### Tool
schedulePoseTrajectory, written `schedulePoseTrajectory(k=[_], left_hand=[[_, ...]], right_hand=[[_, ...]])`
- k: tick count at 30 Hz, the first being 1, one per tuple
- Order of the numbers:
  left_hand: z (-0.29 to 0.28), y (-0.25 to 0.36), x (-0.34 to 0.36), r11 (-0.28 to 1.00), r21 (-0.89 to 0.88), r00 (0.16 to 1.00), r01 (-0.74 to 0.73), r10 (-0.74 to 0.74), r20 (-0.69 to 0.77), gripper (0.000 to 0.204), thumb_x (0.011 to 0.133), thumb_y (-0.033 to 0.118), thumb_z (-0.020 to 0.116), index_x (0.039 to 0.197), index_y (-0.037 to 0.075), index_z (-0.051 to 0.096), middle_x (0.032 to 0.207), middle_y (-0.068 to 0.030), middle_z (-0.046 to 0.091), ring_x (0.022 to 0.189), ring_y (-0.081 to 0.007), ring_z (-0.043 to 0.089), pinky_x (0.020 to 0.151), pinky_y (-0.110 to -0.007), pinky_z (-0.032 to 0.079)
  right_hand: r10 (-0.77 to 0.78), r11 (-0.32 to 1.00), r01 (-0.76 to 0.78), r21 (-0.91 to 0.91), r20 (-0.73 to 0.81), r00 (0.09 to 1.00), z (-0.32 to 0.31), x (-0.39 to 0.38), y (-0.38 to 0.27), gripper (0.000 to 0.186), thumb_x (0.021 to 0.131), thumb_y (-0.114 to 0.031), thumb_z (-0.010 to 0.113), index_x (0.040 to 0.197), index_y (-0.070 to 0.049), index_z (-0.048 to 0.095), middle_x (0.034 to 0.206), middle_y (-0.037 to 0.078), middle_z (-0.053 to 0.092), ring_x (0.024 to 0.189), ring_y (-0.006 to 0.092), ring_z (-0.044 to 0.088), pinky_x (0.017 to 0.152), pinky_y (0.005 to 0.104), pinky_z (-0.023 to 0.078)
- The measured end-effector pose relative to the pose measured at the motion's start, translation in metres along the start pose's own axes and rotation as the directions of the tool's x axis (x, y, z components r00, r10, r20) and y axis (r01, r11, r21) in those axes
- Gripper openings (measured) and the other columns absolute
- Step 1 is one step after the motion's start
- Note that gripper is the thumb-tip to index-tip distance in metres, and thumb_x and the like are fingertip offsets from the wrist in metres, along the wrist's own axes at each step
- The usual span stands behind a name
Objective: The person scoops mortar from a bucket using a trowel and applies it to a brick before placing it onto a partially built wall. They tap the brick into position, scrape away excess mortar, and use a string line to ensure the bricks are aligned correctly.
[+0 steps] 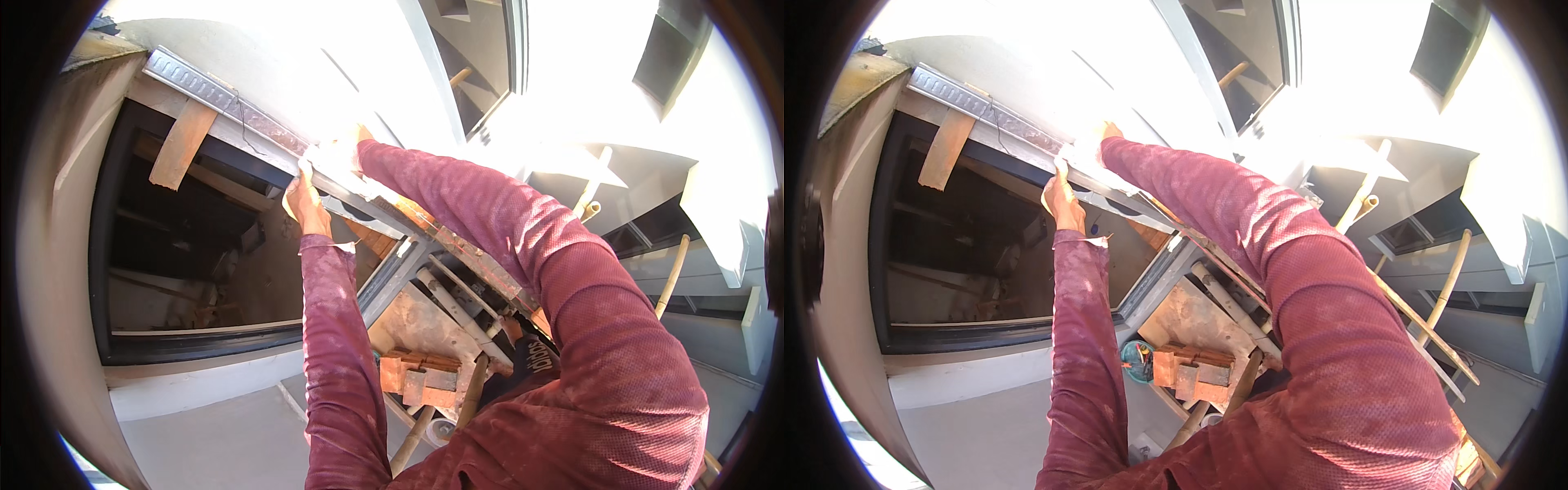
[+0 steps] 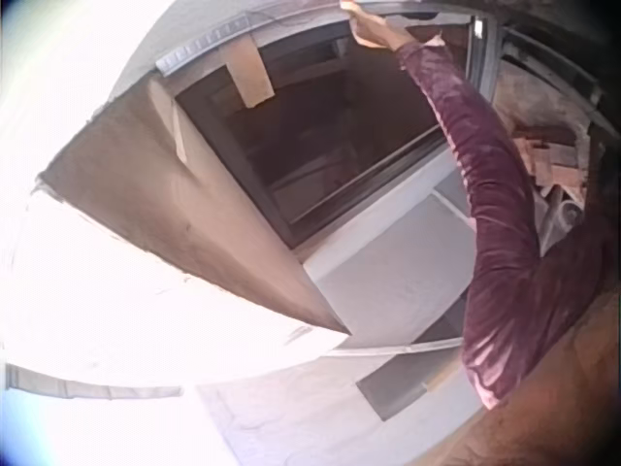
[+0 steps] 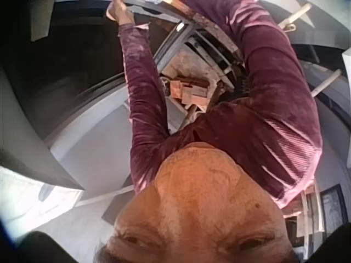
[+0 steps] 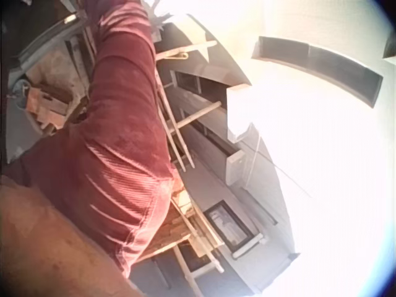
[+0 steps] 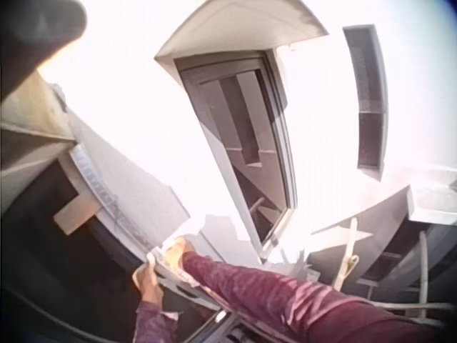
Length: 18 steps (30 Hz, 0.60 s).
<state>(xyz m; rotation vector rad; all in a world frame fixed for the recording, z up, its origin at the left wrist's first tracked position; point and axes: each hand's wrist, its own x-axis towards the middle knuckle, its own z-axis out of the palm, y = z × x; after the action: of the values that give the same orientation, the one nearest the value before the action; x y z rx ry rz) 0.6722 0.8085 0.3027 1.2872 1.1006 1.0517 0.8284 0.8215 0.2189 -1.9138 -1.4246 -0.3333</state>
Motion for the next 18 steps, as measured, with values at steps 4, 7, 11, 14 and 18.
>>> schedulePoseTrajectory(k=[4,7,11,14,18], left_hand=[[0.01,0.0,-0.005,0.997,-0.043,0.994,0.072,-0.068,0.082,0.042,0.081,0.042,0.078,0.086,0.005,0.059,0.078,0.0,0.054,0.069,-0.0108,0.05,0.059,-0.027,0.04],[-0.008,0.007,-0.009,0.991,-0.001,0.979,0.138,-0.136,0.15,0.039,0.082,0.043,0.076,0.081,0.01,0.056,0.066,0.0051,0.045,0.054,-0.0061,0.042,0.048,-0.024,0.034],[-0.016,0.002,-0.008,0.917,-0.251,0.927,0.31,-0.232,0.295,0.031,0.091,0.035,0.066,0.078,0.011,0.051,0.06,0.0063,0.036,0.044,-0.0049,0.03,0.039,-0.022,0.024],[-0.02,-0.008,-0.009,0.914,-0.292,0.93,0.283,-0.188,0.315,0.019,0.097,0.024,0.055,0.09,0.006,0.056,0.065,0.004,0.044,0.048,-0.0054,0.038,0.041,-0.021,0.03],[-0.026,-0.013,-0.014,0.882,-0.378,0.901,0.283,-0.109,0.42,0.016,0.098,0.018,0.055,0.1,0.003,0.059,0.066,0.003,0.046,0.05,-0.006,0.04,0.043,-0.021,0.035]], right_hand=[[-0.063,0.995,0.063,0.071,-0.008,0.998,0.006,0.006,0.012,0.022,0.081,-0.02,0.056,0.092,-0.01,0.072,0.095,0.014,0.07,0.089,0.0321,0.066,0.078,0.0404,0.052],[-0.138,0.98,0.122,0.156,0.096,0.986,-0.013,-0.004,0.013,0.02,0.081,-0.019,0.058,0.092,-0.01,0.071,0.096,0.013,0.07,0.088,0.032,0.066,0.077,0.0414,0.052],[0.075,0.92,-0.127,0.371,0.151,0.986,-0.04,-0.024,0.015,0.019,0.08,-0.02,0.06,0.091,-0.009,0.071,0.094,0.012,0.069,0.085,0.0306,0.065,0.075,0.0406,0.051],[0.252,0.748,-0.314,0.584,0.188,0.949,-0.052,-0.034,-0.004,0.018,0.08,-0.021,0.062,0.09,-0.009,0.071,0.093,0.012,0.069,0.083,0.0296,0.065,0.073,0.04,0.051],[0.379,0.47,-0.428,0.772,0.261,0.888,-0.061,-0.045,-0.021,0.018,0.079,-0.022,0.065,0.089,-0.008,0.071,0.091,0.011,0.068,0.081,0.0281,0.065,0.07,0.0392,0.05]])
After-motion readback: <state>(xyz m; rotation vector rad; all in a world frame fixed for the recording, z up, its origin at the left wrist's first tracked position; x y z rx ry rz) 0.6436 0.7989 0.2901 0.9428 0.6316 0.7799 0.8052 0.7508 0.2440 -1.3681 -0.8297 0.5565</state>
